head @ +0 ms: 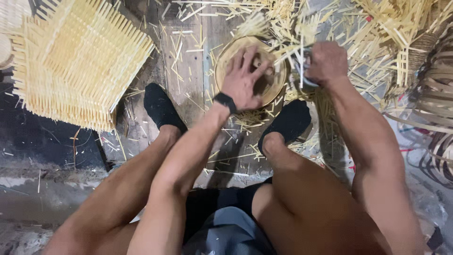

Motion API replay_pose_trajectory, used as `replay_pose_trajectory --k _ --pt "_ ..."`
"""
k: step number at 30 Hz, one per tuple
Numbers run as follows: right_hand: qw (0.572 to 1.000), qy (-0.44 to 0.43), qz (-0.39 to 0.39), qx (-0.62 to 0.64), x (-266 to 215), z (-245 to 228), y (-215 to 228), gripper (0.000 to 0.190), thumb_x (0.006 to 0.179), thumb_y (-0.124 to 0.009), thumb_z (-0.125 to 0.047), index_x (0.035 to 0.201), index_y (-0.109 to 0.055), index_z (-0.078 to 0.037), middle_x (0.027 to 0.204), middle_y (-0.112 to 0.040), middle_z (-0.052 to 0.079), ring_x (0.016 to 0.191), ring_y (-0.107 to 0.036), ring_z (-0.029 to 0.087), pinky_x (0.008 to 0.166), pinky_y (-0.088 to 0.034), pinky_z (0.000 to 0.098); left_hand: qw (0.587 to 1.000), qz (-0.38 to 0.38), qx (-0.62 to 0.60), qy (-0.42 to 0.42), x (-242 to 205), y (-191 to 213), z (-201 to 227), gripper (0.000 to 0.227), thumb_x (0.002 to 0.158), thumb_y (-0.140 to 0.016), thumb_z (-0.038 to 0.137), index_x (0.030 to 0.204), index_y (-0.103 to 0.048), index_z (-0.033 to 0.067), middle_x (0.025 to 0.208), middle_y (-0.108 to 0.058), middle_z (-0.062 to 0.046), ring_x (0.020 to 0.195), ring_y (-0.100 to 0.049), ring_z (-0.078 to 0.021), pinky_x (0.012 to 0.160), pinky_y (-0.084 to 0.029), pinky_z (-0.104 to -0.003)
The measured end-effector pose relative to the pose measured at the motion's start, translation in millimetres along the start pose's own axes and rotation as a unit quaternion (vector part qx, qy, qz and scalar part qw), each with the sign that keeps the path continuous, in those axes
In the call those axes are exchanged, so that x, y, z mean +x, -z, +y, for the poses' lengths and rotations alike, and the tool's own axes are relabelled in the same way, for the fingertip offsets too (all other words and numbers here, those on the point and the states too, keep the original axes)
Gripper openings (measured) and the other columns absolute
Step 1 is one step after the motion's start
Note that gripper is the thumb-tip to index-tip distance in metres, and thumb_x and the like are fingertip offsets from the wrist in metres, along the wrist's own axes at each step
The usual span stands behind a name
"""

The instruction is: The person sits on the floor and repeatedly places a woven mat into a circular wooden mold. They use shears to trim the excess bamboo strips around the edge of the mold, then remove the finished circular piece and set it aside. The process is repeated with new mats throughout the clip.

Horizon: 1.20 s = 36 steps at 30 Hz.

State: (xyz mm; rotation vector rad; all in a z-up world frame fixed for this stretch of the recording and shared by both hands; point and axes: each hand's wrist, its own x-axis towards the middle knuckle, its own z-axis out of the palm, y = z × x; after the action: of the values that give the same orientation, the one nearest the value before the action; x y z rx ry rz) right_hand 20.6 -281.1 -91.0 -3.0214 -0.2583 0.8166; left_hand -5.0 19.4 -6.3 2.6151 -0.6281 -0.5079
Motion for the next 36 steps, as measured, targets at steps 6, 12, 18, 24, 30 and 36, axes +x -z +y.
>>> replay_pose_trajectory --k 6,12,18,24,30,36 --pt "0.996 0.012 0.059 -0.070 -12 3 1 0.029 0.086 -0.077 -0.035 0.087 -0.065 -0.009 0.078 -0.056 0.007 0.068 -0.053 0.019 0.059 -0.052 0.0321 0.945 0.127 -0.081 0.291 18 -36 37 0.101 0.084 -0.063 0.070 0.149 -0.043 -0.0042 0.151 -0.043 -0.030 0.141 -0.037 -0.0492 0.113 -0.023 -0.070" --pt "0.999 -0.008 0.041 -0.013 -1 -3 -9 0.013 0.102 -0.069 -0.025 0.101 -0.069 -0.012 0.082 -0.058 0.009 0.073 -0.056 0.020 0.069 -0.053 0.0368 0.971 0.065 -0.022 0.228 19 -19 40 0.099 0.076 -0.064 0.068 0.143 -0.049 -0.0037 0.147 -0.047 -0.023 0.135 -0.042 -0.0447 0.107 -0.027 -0.070" --pt "0.978 0.051 0.093 -0.180 -13 18 -6 0.044 0.083 -0.074 -0.043 0.106 -0.069 -0.006 0.084 -0.059 0.011 0.073 -0.058 0.018 0.059 -0.056 0.0310 0.994 0.002 0.001 0.109 13 -3 31 0.095 0.076 -0.068 0.066 0.143 -0.050 0.0010 0.143 -0.049 -0.022 0.135 -0.040 -0.0447 0.107 -0.024 -0.070" --pt "0.999 0.002 -0.052 -0.002 -15 -7 23 0.036 0.108 -0.058 -0.038 0.104 -0.065 -0.003 0.084 -0.060 0.013 0.074 -0.060 0.025 0.065 -0.056 0.0394 0.998 -0.027 0.023 0.058 10 4 25 0.096 0.070 -0.073 0.061 0.142 -0.052 0.0019 0.144 -0.051 -0.017 0.136 -0.043 -0.0382 0.109 -0.025 -0.068" --pt "0.973 0.097 0.182 -0.100 -7 5 0 0.028 0.095 -0.074 -0.033 0.090 -0.064 -0.008 0.085 -0.057 0.009 0.083 -0.056 0.020 0.078 -0.056 0.0352 0.996 -0.059 0.043 -0.046 8 11 17 0.093 0.067 -0.075 0.055 0.141 -0.053 0.0032 0.142 -0.054 -0.015 0.134 -0.045 -0.0367 0.112 -0.025 -0.066" --pt "0.999 0.012 -0.045 0.003 4 4 3 0.007 0.093 -0.066 -0.009 0.095 -0.071 -0.005 0.084 -0.064 0.014 0.069 -0.061 0.024 0.056 -0.057 0.0362 0.991 -0.078 0.038 -0.098 9 14 8 0.088 0.065 -0.075 0.048 0.140 -0.056 0.0059 0.141 -0.056 -0.012 0.132 -0.047 -0.0345 0.113 -0.025 -0.065"
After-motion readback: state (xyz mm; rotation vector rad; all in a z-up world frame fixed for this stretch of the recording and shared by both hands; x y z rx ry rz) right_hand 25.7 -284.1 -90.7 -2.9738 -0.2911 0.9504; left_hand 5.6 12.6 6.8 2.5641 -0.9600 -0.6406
